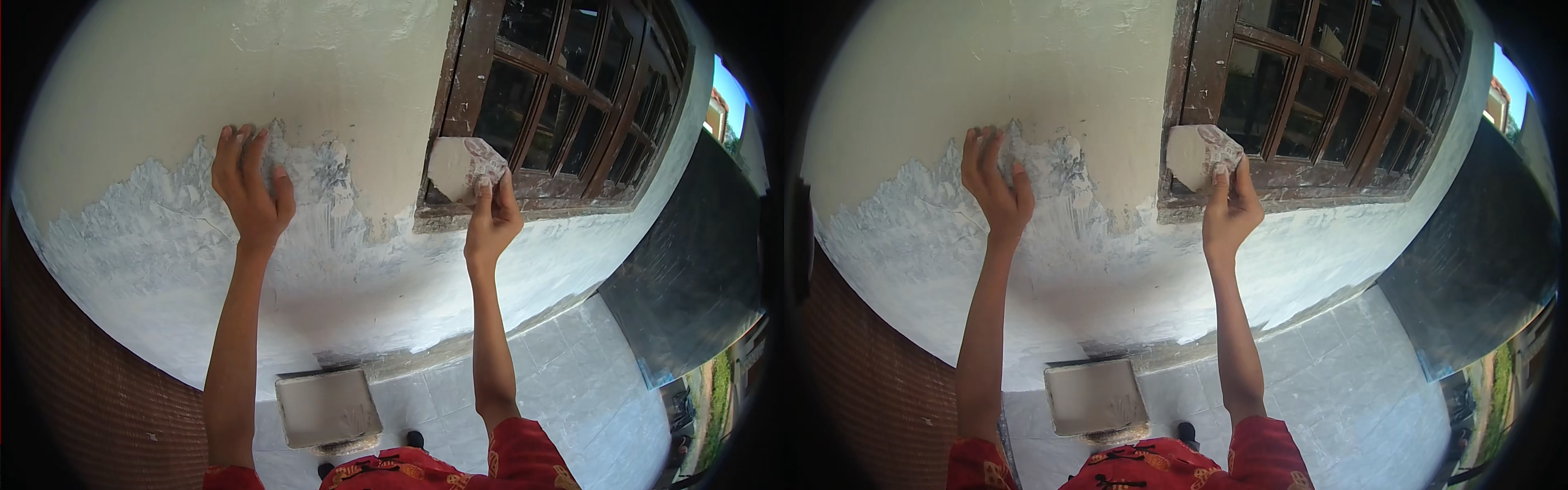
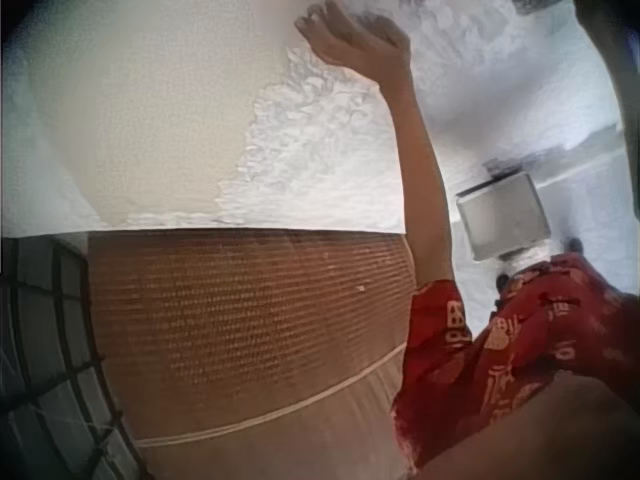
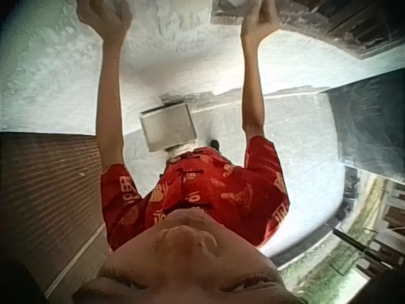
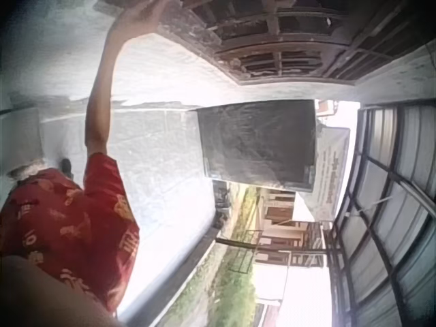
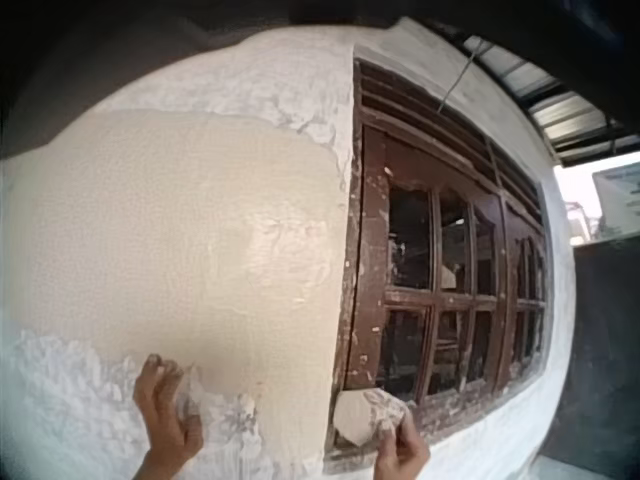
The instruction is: The person spreads putty onto a damaged section of an exterior wall near a window frame using a plastic scraper.
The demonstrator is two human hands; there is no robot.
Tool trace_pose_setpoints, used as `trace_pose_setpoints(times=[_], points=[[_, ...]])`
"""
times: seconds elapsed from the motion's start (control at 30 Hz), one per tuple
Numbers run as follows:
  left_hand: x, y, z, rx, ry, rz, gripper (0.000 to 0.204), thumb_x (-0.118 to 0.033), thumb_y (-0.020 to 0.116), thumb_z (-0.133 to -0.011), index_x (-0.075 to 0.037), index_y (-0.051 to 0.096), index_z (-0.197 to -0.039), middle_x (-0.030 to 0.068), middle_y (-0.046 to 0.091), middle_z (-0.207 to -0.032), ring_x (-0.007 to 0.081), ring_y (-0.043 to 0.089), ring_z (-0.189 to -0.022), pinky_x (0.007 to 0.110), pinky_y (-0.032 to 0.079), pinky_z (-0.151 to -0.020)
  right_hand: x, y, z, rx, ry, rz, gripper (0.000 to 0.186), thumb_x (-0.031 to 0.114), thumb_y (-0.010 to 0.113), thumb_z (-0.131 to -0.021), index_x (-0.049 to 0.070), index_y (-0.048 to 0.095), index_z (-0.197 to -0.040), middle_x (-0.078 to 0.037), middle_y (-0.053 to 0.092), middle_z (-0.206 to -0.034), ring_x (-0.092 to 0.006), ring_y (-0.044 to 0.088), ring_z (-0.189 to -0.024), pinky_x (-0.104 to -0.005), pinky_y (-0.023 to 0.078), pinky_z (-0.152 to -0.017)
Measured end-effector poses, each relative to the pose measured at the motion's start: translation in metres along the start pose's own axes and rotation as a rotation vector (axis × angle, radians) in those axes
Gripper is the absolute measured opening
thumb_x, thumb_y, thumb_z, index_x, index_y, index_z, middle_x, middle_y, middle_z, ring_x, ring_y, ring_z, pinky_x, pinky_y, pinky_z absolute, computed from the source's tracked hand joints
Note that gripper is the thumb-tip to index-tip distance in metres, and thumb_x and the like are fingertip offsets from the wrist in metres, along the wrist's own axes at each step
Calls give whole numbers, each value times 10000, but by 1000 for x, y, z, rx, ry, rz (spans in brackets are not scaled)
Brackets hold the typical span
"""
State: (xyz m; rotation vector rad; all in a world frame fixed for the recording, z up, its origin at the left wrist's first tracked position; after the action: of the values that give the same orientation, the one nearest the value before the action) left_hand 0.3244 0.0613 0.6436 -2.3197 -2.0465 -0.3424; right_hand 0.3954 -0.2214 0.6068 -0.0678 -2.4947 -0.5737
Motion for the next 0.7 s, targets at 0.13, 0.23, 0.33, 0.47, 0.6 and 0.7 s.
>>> trace_pose_setpoints(times=[0.13, 0.23, 0.33, 0.47, 0.6, 0.7], points=[[0, 0, 0, 39, 6, -17, 388, -163, 457, -898, 1, 447, -1249, 173, 364, -1326, 324, 282, -1296, 441, 255, -1015, 19, -5, -4, 46, 52, -80, 393, 3, 551, -894, -86, 465, -1267, -168, 605, -1140, -155, 580, -1007, -261, 454, -880], [2, -1, 0, 23, 12, 1, 383, -160, 458, -898, 2, 448, -1245, 175, 363, -1323, 323, 280, -1296, 443, 257, -1013, 20, 17, 10, 144, -5, -45, 413, 20, 579, -887, -77, 467, -1273, -161, 607, -1136, -141, 562, -1010, -247, 420, -897], [0, 0, 2, 17, 10, 12, 377, -159, 459, -900, 1, 449, -1241, 173, 358, -1324, 322, 281, -1294, 445, 260, -1011, 9, 8, -6, 58, 85, 29, 406, 57, 579, -899, -68, 476, -1271, -160, 615, -1120, -136, 571, -992, -248, 437, -875], [-1, 2, 3, 33, 5, 31, 370, -165, 456, -906, -1, 447, -1238, 173, 348, -1324, 322, 283, -1288, 448, 263, -1009, 18, -5, -9, 12, 81, -126, 386, 39, 568, -899, -63, 487, -1262, -161, 618, -1114, -160, 590, -986, -276, 468, -871], [-1, 1, 2, 37, 1, 22, 372, -166, 458, -906, -3, 444, -1240, 177, 338, -1329, 323, 290, -1281, 449, 263, -1011, 16, 20, 18, 237, 27, 9, 383, 3, 601, -866, -78, 513, -1230, -172, 614, -1127, -133, 563, -997, -239, 447, -838], [1, 2, 3, 3, 4, 44, 369, -165, 462, -903, -1, 447, -1234, 181, 333, -1334, 321, 300, -1271, 443, 265, -1010, 9, 20, 11, 174, -46, 44, 391, 12, 595, -873, -78, 501, -1242, -170, 617, -1121, -130, 565, -988, -238, 448, -836]])
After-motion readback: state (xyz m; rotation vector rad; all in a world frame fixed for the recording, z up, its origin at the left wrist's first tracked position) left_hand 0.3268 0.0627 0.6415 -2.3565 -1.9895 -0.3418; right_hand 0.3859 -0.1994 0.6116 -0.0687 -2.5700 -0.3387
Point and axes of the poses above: each hand's wrist, its own z-axis away from the middle knuckle, its own y-axis out of the palm, x = y × z, the point moved 1 cm from there along -z, towards the middle knuckle
